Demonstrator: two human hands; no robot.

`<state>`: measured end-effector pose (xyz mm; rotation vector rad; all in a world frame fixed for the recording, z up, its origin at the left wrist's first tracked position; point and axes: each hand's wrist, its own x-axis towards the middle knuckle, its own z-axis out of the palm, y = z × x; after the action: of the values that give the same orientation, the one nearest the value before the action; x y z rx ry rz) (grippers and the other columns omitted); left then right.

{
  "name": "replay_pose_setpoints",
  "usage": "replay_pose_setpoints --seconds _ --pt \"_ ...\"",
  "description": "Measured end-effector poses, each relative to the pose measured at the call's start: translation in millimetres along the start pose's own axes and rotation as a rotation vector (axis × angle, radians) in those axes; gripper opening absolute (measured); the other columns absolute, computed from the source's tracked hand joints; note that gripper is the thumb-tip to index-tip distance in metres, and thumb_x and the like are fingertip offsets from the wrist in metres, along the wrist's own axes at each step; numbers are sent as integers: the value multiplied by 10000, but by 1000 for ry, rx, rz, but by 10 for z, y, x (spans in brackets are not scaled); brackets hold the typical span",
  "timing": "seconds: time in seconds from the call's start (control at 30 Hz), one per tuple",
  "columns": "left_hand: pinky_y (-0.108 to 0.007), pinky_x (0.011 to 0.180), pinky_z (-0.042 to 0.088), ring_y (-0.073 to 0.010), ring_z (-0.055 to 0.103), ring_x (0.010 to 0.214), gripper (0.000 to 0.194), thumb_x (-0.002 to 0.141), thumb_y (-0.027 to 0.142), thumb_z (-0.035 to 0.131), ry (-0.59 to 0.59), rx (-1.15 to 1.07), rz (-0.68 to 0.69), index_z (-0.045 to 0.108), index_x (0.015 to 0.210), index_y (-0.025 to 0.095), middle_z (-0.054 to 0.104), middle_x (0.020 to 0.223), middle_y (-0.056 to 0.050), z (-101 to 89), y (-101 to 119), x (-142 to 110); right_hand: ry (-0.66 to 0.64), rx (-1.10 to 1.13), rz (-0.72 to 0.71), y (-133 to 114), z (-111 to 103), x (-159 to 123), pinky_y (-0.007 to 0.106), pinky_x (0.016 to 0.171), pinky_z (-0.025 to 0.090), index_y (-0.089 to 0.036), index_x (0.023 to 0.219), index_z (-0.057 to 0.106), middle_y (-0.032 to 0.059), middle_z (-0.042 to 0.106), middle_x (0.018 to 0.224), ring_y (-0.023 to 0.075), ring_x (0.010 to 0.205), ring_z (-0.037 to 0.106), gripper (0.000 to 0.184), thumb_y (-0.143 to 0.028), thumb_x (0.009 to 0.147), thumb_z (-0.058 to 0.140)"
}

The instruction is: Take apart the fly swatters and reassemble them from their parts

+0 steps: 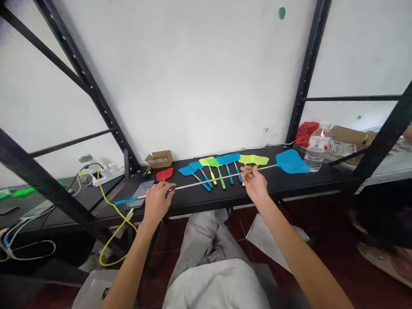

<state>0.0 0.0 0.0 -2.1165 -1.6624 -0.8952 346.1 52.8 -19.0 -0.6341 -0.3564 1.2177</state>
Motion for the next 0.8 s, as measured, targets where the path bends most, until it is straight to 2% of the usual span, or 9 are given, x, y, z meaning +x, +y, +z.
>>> replay_pose_setpoints --seconds 0.1,0.2,0.3,0.37,0.5,0.67,0.8 --pt "-431 928 411 -271 588 1025 217 905 215 567 74 -167 120 709 1067 244 672 1087 -82 -1 268 -17 29 27 -2 48 27 -35 174 536 549 -182 715 601 72 745 797 100 603 656 363 -274 1014 417" --pt "-381 893 453 -234 623 960 217 925 298 553 14 -476 126 707 1063 233 691 1022 -76 5 451 -43 36 59 11 53 71 -84 176 547 556 -190 699 576 72 748 830 101 616 663 362 -270 1013 414" --pt "-300 693 498 -179 640 715 302 912 417 561 -182 -850 -61 699 1068 198 696 840 -58 51 487 -54 28 83 30 54 133 -151 181 569 566 -195 698 565 81 749 860 107 639 672 353 -260 1010 413" --pt "-268 610 490 -149 615 608 380 894 486 563 -235 -1036 -233 694 1057 169 680 779 -50 101 448 -45 19 85 51 92 178 -207 184 565 567 -196 702 566 85 750 866 110 635 670 344 -255 1007 419" --pt "-244 549 478 -131 600 549 485 846 579 576 -183 -1239 -436 686 987 129 671 753 -59 167 377 -7 -29 66 115 276 260 -350 183 556 560 -184 697 583 102 751 852 110 604 659 337 -245 998 444" --pt "-236 507 462 -126 572 497 509 827 609 571 -90 -1369 -541 638 727 114 635 629 -59 160 360 23 -133 37 182 469 298 -477 207 572 565 -171 751 638 120 752 938 131 661 677 299 -252 985 471" --pt "-222 481 432 -114 544 484 452 812 564 615 12 -1421 -601 616 705 125 607 599 -32 143 228 38 -141 28 180 432 274 -436 209 542 554 -172 808 668 107 752 957 133 675 673 262 -264 975 488"
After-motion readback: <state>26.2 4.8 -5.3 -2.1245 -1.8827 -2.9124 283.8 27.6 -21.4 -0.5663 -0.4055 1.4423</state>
